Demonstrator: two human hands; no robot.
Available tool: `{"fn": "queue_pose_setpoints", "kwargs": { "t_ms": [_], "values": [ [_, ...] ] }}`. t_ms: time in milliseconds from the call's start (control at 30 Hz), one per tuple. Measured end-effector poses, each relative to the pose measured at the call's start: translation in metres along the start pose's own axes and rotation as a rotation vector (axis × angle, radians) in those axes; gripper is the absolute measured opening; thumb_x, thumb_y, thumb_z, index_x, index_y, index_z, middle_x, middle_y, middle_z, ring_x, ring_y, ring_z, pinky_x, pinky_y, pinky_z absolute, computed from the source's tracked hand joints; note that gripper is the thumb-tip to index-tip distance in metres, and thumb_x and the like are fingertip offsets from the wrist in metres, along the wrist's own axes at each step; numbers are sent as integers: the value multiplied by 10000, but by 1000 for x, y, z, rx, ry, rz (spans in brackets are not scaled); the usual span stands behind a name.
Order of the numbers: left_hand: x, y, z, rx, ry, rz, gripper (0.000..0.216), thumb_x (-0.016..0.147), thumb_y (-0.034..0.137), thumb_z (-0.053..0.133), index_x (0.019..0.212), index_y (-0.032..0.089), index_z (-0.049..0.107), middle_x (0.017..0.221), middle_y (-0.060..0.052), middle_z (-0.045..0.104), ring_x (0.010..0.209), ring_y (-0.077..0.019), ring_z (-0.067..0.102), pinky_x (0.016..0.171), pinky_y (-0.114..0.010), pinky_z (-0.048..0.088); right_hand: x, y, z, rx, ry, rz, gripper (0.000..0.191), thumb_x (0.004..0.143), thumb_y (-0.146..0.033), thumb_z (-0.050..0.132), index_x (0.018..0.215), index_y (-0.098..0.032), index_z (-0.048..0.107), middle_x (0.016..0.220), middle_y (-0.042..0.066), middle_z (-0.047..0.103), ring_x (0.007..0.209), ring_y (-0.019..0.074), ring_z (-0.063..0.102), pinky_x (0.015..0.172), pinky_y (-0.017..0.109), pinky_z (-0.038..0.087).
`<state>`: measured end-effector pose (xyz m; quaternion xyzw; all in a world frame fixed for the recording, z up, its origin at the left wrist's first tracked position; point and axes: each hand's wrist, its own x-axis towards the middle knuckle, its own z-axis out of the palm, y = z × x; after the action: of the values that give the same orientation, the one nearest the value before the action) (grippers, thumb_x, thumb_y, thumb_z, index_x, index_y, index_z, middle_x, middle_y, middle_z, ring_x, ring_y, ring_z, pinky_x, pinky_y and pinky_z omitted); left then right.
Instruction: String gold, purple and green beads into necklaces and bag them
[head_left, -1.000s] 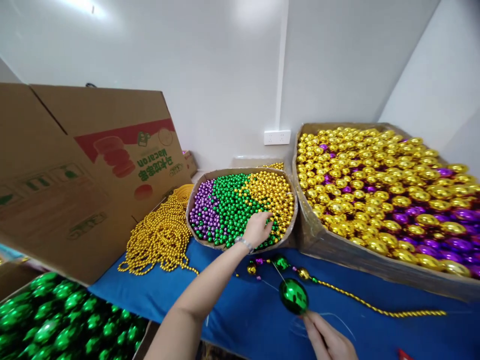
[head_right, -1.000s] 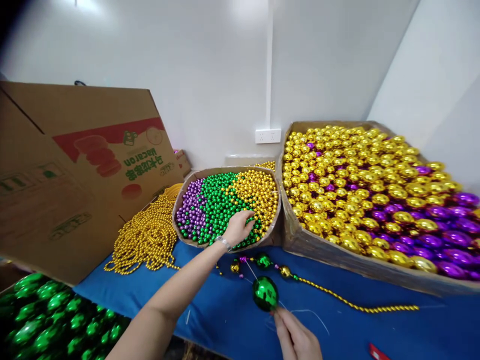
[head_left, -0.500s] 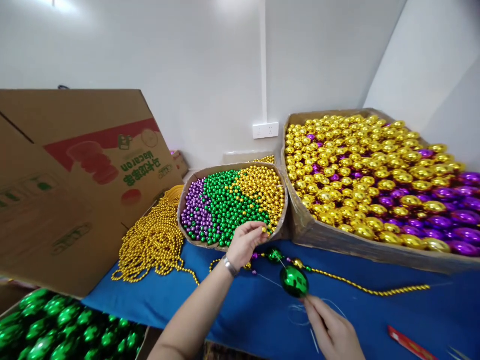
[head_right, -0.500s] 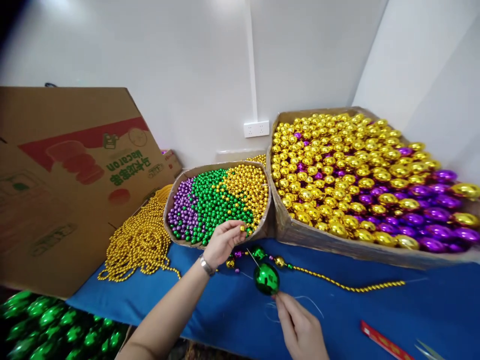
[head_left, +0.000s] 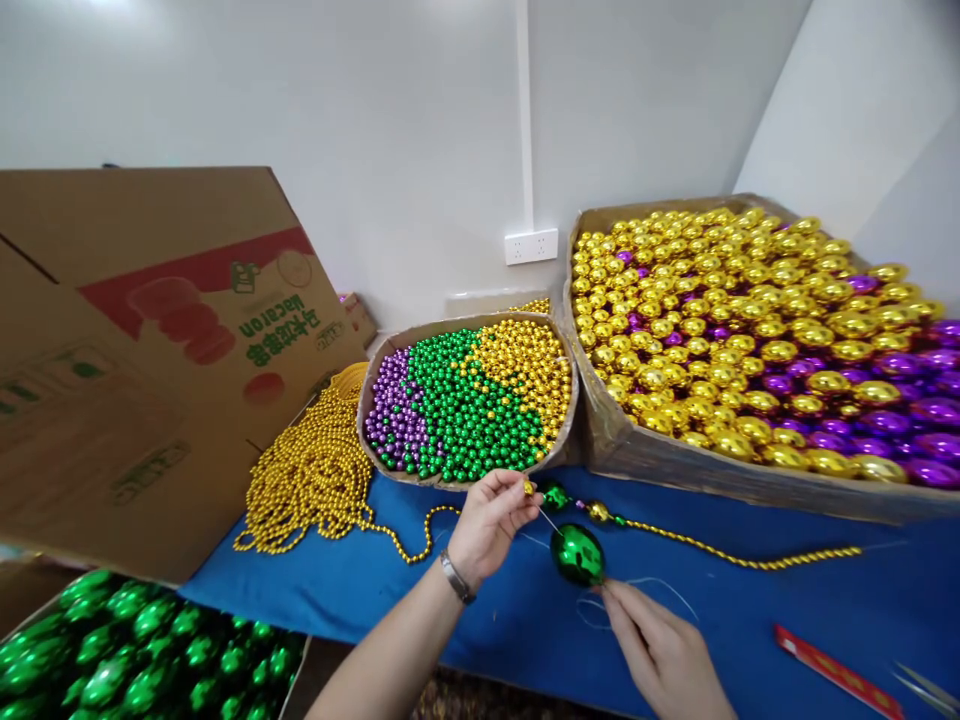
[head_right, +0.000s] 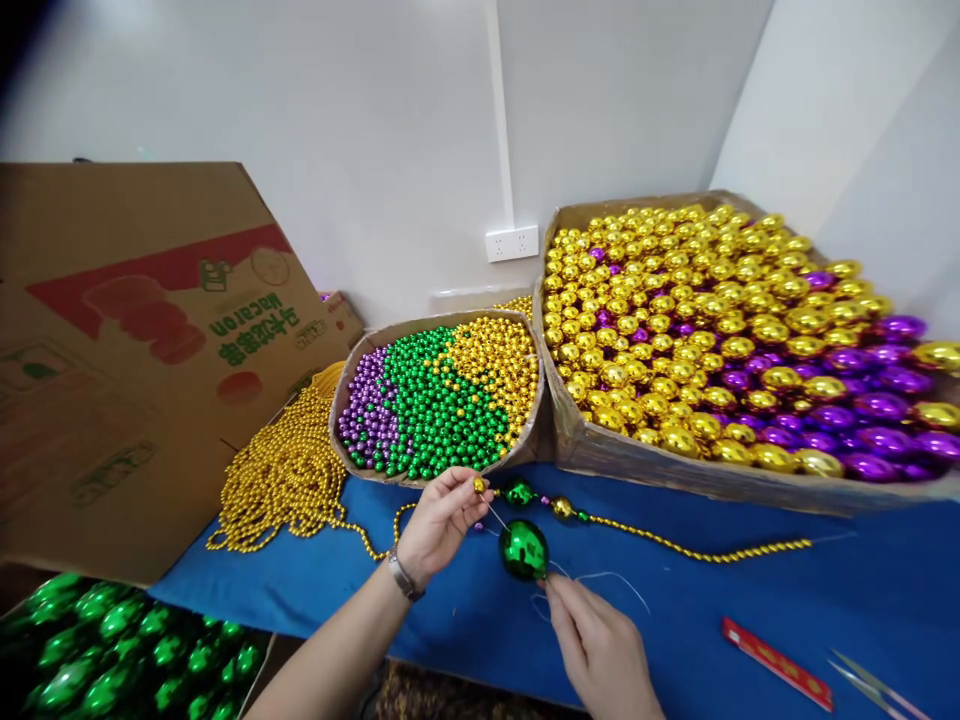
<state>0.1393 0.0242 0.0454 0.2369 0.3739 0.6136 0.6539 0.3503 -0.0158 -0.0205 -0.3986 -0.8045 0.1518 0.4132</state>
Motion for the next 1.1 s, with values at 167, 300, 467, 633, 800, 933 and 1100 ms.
{"fn": "queue_pose_setpoints", "kwargs": {
  "t_ms": [167, 300, 467, 633, 800, 933, 1100],
  "values": [
    [-3, -1, -3, 21, 13, 21, 256, 668, 216, 771, 828, 115, 599, 819, -42, 654, 778, -162, 663, 645, -227, 519, -2, -2, 0, 49, -58, 63, 270, 932, -305, 405, 928, -189, 648, 858, 69, 731, 714, 163, 704, 618, 193, 539],
    [-4, -1, -7, 35, 5, -12, 247, 672, 203, 765, 828, 110, 599, 809, -48, 656, 765, -162, 666, 638, -222, 521, -1, -8, -3, 142, -174, 160, 279, 935, -329, 391, 908, -204, 639, 860, 59, 733, 747, 169, 706, 639, 187, 533],
    [-7, -2, -12, 135, -4, 3, 253, 670, 226, 766, 831, 120, 602, 795, -42, 656, 770, -175, 668, 663, -249, 522, -4, -3, -3, 114, -249, 181, 289, 938, -331, 378, 888, -216, 637, 895, 56, 732, 789, 173, 704, 647, 191, 535],
    [-11, -25, -19, 335, -23, 61, 278, 647, 246, 779, 842, 126, 621, 747, -29, 655, 659, -122, 620, 648, -241, 491, -19, 13, 21, -123, -60, 85, 317, 933, -328, 349, 1028, -187, 616, 898, 85, 730, 767, 200, 709, 649, 258, 557],
    [-12, -53, -29, 569, -3, 96, 223, 731, 337, 695, 766, 122, 652, 769, -57, 663, 678, -130, 587, 644, -239, 464, -35, 30, 38, -193, -95, 127, 344, 929, -249, 301, 1149, -163, 552, 822, 81, 729, 656, 175, 707, 527, 219, 542],
    [-10, -39, -18, 809, -84, 299, 186, 793, 322, 625, 771, 139, 652, 844, -73, 667, 772, -161, 598, 688, -258, 468, -22, 34, 24, -237, -86, 110, 328, 912, -252, 353, 1174, -217, 547, 1002, 71, 698, 821, 171, 697, 622, 235, 562],
    [-3, -4, 32, 844, -267, 474, 137, 819, 281, 599, 811, 152, 644, 874, -74, 663, 824, -169, 611, 711, -264, 484, 16, 18, 9, -53, 1, 105, 353, 920, -273, 392, 1251, -215, 502, 1153, 85, 633, 1031, 168, 626, 827, 246, 524]
  ]
}}
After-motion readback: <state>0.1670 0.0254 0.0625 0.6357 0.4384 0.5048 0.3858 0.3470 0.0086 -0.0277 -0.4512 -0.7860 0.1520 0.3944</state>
